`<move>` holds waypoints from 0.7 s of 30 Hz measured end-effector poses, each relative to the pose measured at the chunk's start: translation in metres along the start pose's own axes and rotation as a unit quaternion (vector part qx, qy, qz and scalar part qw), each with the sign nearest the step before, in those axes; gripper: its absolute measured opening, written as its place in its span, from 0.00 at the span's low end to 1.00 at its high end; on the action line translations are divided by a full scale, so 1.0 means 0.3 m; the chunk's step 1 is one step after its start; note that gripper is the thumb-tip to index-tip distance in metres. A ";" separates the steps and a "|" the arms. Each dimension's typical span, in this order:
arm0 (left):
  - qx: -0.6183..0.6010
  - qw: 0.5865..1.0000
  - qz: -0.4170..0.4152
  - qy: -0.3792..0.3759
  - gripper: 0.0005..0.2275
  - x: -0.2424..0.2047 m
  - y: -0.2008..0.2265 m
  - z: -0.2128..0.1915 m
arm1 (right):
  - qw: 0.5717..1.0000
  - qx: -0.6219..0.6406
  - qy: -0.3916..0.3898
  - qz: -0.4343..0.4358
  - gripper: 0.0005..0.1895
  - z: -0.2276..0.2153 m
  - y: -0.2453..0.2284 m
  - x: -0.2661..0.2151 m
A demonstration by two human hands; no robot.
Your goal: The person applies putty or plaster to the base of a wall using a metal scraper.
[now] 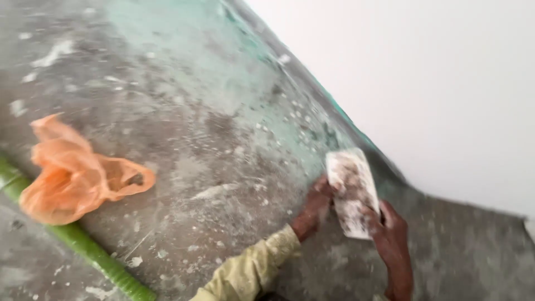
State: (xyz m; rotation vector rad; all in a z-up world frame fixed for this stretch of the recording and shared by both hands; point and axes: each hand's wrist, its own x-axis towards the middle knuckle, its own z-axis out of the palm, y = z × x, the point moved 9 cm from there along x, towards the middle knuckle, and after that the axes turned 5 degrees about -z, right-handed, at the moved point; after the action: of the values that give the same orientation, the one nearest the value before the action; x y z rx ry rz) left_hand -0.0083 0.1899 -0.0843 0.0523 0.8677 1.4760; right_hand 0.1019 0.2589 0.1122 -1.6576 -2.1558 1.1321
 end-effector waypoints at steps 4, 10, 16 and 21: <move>-0.080 0.992 0.084 -0.042 0.22 0.128 -0.041 0.061 | 0.998 -0.040 -0.001 0.048 0.19 0.032 0.105 0.066; 0.134 0.968 0.171 0.126 0.36 0.053 0.175 0.168 | 0.964 -0.244 0.066 -0.084 0.14 -0.018 0.030 0.078; 0.308 0.929 0.118 0.167 0.52 -0.017 0.429 0.253 | 0.943 -0.276 0.086 -0.164 0.09 0.011 -0.050 0.082; 0.354 0.914 0.124 0.151 0.53 0.029 0.370 0.305 | 0.940 -0.256 0.111 -0.199 0.07 0.008 -0.005 0.086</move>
State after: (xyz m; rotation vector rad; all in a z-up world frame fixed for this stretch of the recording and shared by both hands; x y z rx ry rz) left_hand -0.0535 0.2571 0.0347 0.5000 1.6719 1.3458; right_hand 0.0903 0.2805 0.1042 -1.3221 -2.6004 0.2695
